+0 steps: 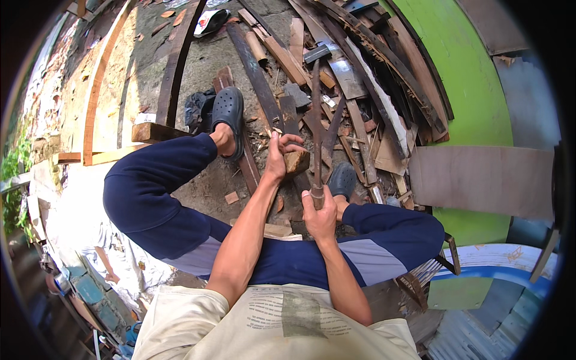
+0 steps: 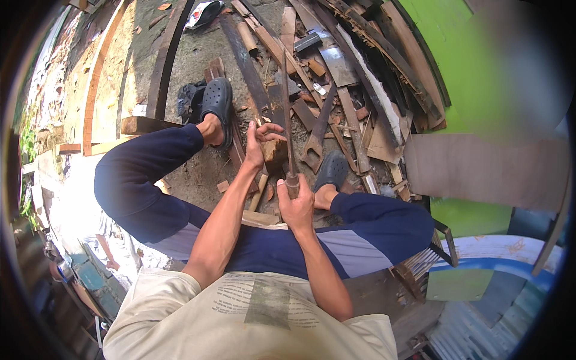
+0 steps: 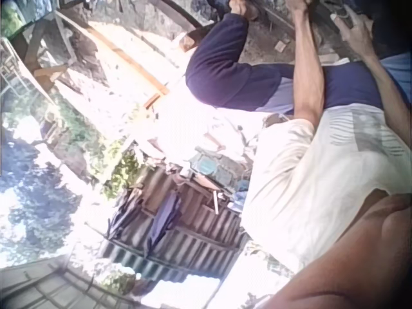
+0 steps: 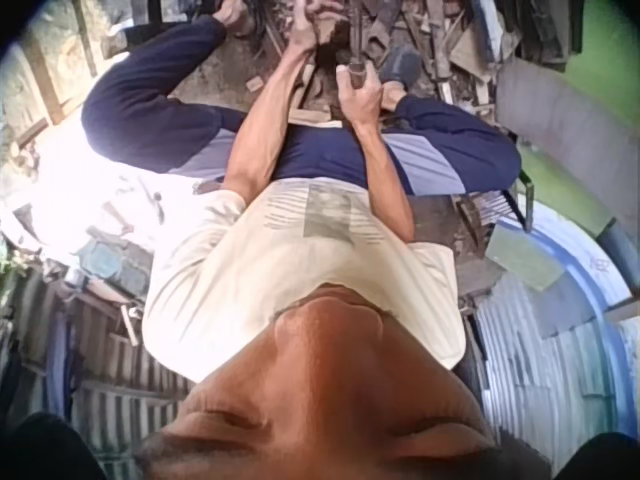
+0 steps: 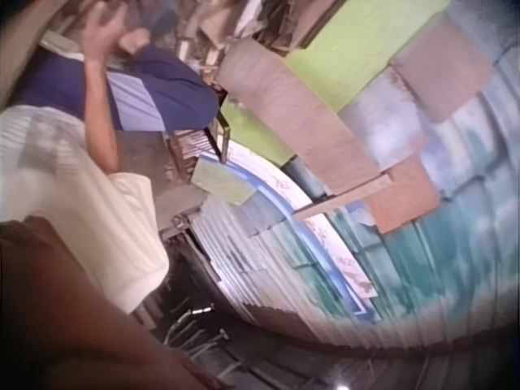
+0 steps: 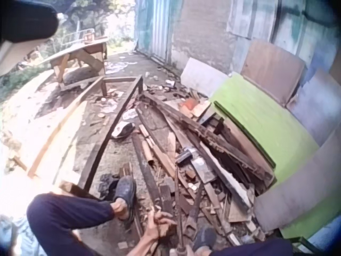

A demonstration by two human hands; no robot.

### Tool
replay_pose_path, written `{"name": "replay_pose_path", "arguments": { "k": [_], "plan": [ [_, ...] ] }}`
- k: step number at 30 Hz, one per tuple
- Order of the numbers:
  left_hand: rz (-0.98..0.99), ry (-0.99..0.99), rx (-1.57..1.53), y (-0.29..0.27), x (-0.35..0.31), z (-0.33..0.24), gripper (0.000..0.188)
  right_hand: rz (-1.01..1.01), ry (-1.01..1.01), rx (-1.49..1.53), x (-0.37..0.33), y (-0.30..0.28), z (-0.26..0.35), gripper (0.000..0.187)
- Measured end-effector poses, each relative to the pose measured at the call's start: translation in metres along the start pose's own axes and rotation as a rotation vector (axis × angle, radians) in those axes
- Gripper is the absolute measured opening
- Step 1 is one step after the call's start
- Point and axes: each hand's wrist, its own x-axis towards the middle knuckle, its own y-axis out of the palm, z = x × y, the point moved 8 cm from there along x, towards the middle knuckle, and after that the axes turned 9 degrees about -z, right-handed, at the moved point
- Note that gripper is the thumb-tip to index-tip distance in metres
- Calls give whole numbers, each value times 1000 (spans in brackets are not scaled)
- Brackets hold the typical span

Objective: The person sits cross-legged on the ground and uses a hand saw to cut a small piece of wood held between their legs. They repeatedly saw back and forth, then inspect the cut piece and continue sawing.

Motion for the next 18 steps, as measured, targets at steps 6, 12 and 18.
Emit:
{"name": "replay_pose_path", "arguments": {
  "k": [6,12,18],
  "plan": [
    [-24,-18,-18,0,-4,-3,87,146,376,265,-2,13,-9,21],
    [3,25,30,-9,2,11,87,207,645,562,-15,11,13,21],
    [-20,-23,-7,-12,8,13,87,-48,-118,56,-11,-21,54,23]
  ]
}}
